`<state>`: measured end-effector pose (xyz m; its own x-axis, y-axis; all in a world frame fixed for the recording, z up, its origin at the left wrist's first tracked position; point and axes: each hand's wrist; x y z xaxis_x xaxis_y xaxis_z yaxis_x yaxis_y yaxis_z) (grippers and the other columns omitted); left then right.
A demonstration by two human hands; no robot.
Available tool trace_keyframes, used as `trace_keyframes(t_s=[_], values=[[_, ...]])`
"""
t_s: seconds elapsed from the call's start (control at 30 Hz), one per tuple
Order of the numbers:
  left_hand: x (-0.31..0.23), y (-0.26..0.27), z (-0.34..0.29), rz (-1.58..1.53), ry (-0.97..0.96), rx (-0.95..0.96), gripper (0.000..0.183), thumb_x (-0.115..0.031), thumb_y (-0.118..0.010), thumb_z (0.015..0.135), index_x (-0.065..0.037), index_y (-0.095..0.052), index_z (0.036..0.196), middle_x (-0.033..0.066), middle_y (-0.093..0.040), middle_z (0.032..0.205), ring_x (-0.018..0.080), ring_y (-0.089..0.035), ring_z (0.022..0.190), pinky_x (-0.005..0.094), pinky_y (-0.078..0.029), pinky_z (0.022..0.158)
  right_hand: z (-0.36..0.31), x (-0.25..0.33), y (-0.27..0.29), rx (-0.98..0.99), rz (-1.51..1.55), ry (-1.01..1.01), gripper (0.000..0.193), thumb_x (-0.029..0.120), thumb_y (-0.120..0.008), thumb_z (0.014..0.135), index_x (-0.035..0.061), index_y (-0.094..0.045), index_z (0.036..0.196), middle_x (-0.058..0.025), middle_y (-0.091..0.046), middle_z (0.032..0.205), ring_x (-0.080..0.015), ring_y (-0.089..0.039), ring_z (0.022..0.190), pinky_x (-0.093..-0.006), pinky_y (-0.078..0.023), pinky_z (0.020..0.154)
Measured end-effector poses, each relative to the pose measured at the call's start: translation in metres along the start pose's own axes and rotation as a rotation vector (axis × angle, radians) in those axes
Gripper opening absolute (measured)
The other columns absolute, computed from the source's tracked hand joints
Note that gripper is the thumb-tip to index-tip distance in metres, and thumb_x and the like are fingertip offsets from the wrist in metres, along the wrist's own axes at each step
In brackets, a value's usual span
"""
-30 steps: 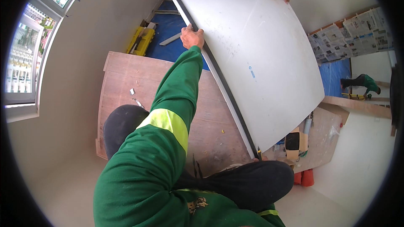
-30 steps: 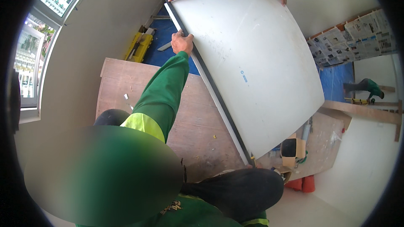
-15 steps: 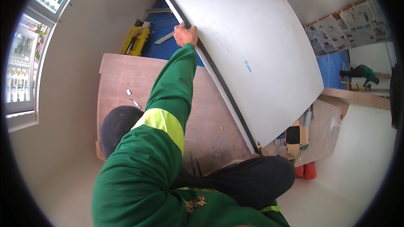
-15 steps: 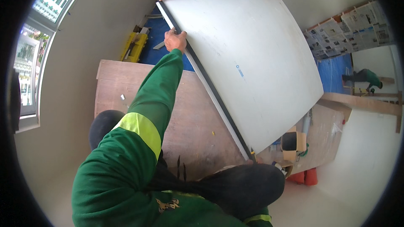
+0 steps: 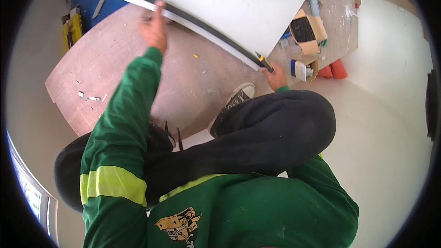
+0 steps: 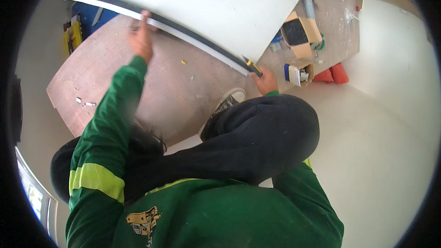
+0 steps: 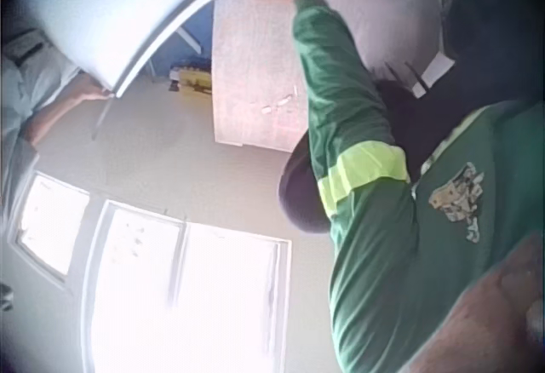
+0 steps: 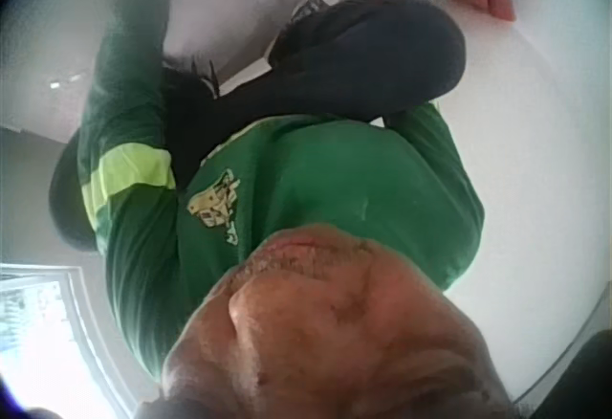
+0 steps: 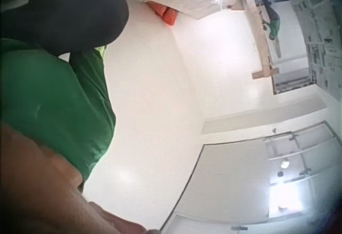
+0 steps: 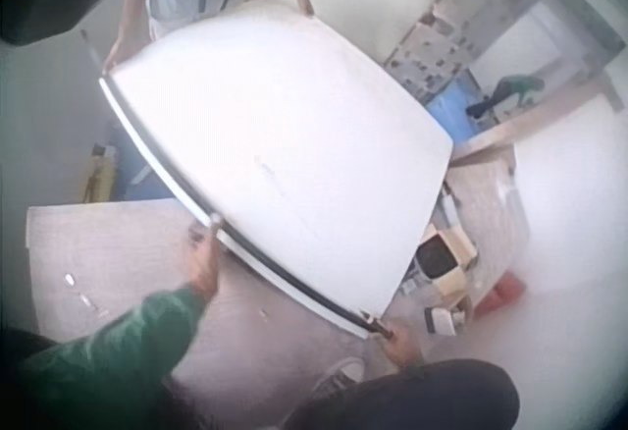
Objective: The person marks a line on a large white board, then uses a metal straightedge and a utility knife to score and cut the board. Another person assists by holding the board steady during the cutting process.
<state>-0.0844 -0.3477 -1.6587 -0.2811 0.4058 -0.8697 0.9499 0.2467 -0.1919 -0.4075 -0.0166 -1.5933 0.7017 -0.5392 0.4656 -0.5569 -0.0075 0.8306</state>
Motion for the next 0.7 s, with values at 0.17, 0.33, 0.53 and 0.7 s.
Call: trace_keyframes(t_s=[0.17, 0.33, 0.53, 0.7], values=[[0.07, -0.038, -0.158, 0.036, 0.502, 0.514, 0.084, -0.044, -0.085, 0.089, 0.016, -0.05, 0.137, 0.0216, -0.065, 0.126, 0.03, -0.063, 0.121, 0.0422, -0.05, 0.109, 0.002, 0.0, 0.005, 0.032, 0.074, 0.026, 0.036, 0.031, -0.084, 0.087, -0.0001, -0.072, 0.101, -0.0176, -0.065, 0.09, -0.037, -0.063, 0.083, -0.0446, -0.048, 0.074], [0.106, -0.076, -0.212, -0.181, 0.614, 0.501, 0.052, -0.029, -0.076, 0.099, 0.01, -0.057, 0.129, 0.0174, -0.066, 0.124, 0.0278, -0.067, 0.114, 0.0415, -0.057, 0.102, 0.002, -0.001, 0.005, 0.038, 0.12, 0.039, 0.036, 0.03, -0.084, 0.087, -0.001, -0.073, 0.102, -0.0153, -0.063, 0.088, -0.0318, -0.063, 0.082, -0.0408, -0.049, 0.076], [0.118, -0.076, -0.206, -0.077, 0.561, 0.561, 0.048, -0.028, -0.078, 0.098, 0.008, -0.061, 0.124, 0.0147, -0.068, 0.118, 0.0246, -0.068, 0.108, 0.0391, -0.061, 0.095, 0.0, -0.002, 0.004, 0.001, 0.089, 0.086, 0.031, 0.025, -0.082, 0.088, -0.0011, -0.073, 0.101, -0.0148, -0.064, 0.089, -0.0318, -0.064, 0.082, -0.0413, -0.05, 0.075], [0.118, -0.071, -0.197, -0.034, 0.548, 0.617, 0.053, -0.03, -0.079, 0.097, 0.013, -0.059, 0.12, 0.0172, -0.067, 0.117, 0.0242, -0.069, 0.107, 0.0381, -0.062, 0.095, 0.0, -0.002, 0.003, 0.005, 0.144, 0.072, 0.029, 0.024, -0.082, 0.088, -0.0012, -0.072, 0.098, -0.0152, -0.064, 0.089, -0.0323, -0.065, 0.083, -0.0418, -0.05, 0.075]])
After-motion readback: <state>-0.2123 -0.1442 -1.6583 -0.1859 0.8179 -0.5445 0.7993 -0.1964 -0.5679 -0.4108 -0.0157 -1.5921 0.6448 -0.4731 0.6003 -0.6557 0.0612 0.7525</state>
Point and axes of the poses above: each hand's wrist, its own z-axis towards the middle knuckle, its own y-axis out of the back of the hand, x = y × z
